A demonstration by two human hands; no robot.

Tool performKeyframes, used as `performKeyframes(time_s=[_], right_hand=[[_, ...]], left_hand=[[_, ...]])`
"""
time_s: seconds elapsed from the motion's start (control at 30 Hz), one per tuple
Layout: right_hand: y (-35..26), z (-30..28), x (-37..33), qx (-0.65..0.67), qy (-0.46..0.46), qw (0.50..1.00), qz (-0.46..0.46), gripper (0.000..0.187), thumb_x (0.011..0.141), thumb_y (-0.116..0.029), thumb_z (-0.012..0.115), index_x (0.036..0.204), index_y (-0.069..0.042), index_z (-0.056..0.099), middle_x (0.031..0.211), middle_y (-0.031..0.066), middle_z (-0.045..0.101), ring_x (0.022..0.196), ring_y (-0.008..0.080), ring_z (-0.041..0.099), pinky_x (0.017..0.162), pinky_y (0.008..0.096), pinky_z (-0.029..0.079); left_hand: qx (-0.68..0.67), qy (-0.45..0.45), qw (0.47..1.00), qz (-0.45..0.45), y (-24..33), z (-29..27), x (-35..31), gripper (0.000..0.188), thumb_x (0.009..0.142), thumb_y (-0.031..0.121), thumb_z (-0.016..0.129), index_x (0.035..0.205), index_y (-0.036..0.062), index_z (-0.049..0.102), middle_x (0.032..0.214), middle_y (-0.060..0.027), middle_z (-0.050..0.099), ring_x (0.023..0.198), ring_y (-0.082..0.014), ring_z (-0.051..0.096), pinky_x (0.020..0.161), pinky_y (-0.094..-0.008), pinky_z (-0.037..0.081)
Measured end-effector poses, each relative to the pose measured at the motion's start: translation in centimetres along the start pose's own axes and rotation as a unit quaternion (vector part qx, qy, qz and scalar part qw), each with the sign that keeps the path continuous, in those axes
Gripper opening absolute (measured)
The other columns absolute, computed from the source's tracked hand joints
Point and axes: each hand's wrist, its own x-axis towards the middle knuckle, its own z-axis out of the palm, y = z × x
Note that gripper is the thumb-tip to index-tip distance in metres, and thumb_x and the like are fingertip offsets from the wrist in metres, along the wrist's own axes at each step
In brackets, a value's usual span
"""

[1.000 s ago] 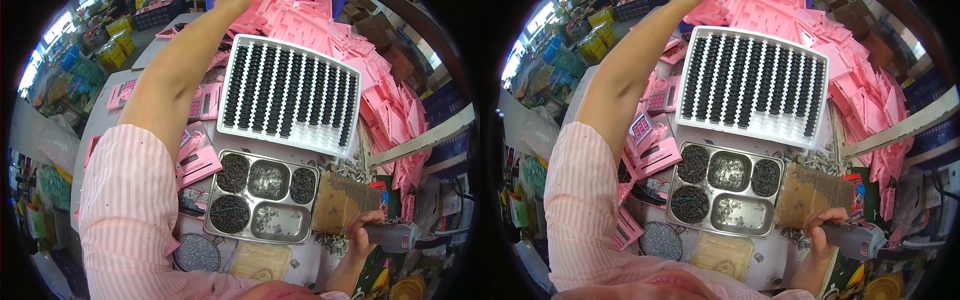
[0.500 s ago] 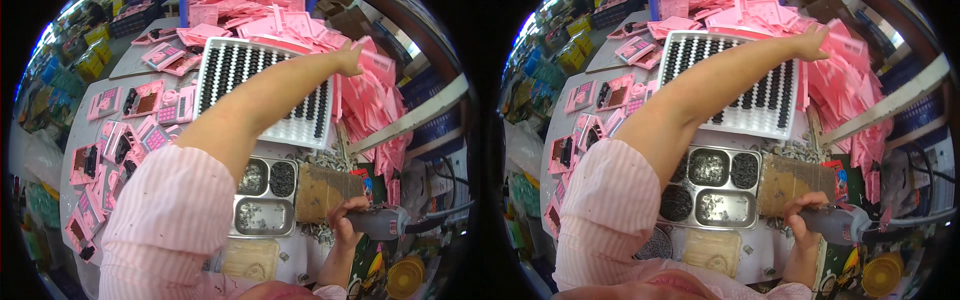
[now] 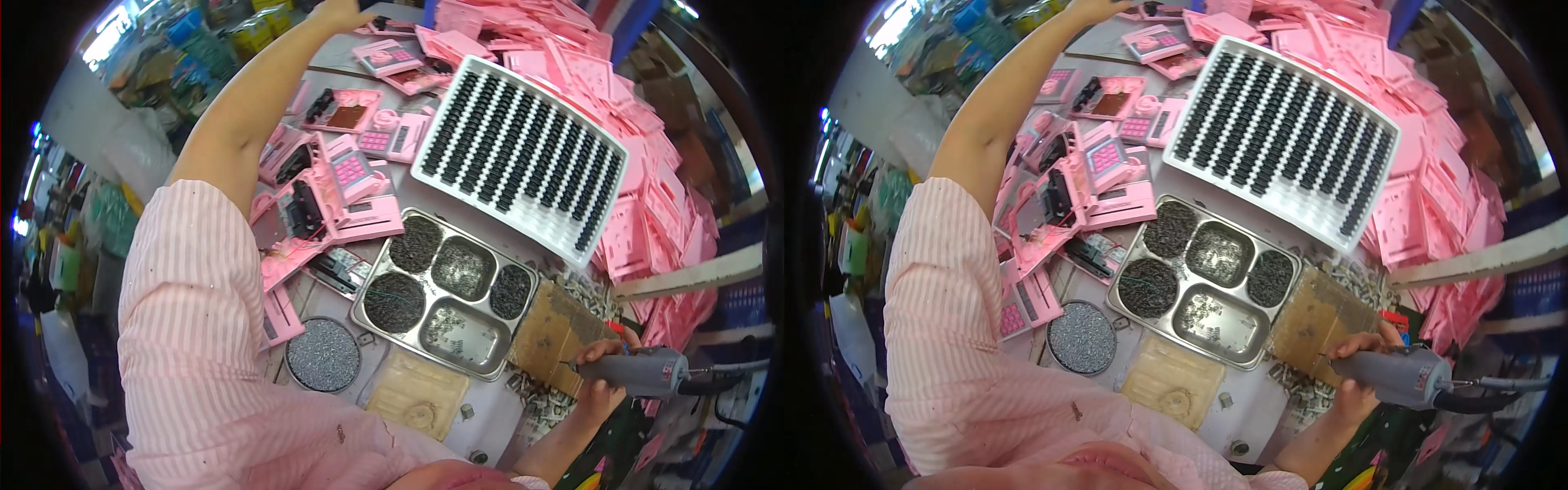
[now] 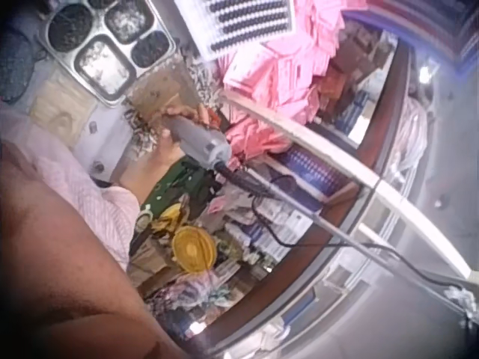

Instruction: Assembling and soldering electronic components inside pink toy ATM/safes at a factory workbench.

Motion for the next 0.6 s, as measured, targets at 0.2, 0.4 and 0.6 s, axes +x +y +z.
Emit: performKeyframes(time_s=[0.2, 0.4, 0.6], right_hand=[[-0.2, 0.8, 0.8, -0.031, -0.025, 0.999, -0.014, 0.077, 0.083, -0.032, 0.079, 0.141, -0.002, 0.039, 0.079, 0.0090, 0.057, 0.069, 0.0184, 0.057, 0.063, 0.0325, 0.052], [-0.2, 0.9, 0.6, -0.063, -0.046, 0.997, -0.008, 0.063, 0.090, -0.030, 0.070, 0.137, -0.001, 0.040, 0.074, 0.0094, 0.057, 0.065, 0.0196, 0.056, 0.059, 0.0311, 0.049], [0.3, 0.4, -1.3, -0.045, 0.008, 0.998, 0.047, 0.077, 0.083, -0.042, 0.078, 0.137, -0.001, 0.042, 0.076, 0.0065, 0.052, 0.066, 0.0163, 0.053, 0.057, 0.0292, 0.046]], left_hand=[[-0.263, -0.222, 0.895, -0.284, -7.0, 8.5, -4.2, 0.082, 0.083, 0.063, 0.065, 0.134, -0.0006, 0.056, 0.136, -0.0230, 0.057, 0.096, -0.0384, 0.068, 0.078, -0.0512, 0.057], [-0.647, -0.072, 0.676, -0.344, 3.2, 17.5, -4.6, 0.066, 0.086, 0.045, 0.070, 0.135, 0.0047, 0.054, 0.129, -0.0189, 0.059, 0.101, -0.0310, 0.067, 0.082, -0.0478, 0.059], [-0.731, -0.047, 0.581, -0.355, 4.4, 19.7, -0.7, 0.048, 0.088, 0.032, 0.065, 0.125, 0.0039, 0.057, 0.121, -0.0173, 0.062, 0.099, -0.0308, 0.068, 0.082, -0.0495, 0.059]])
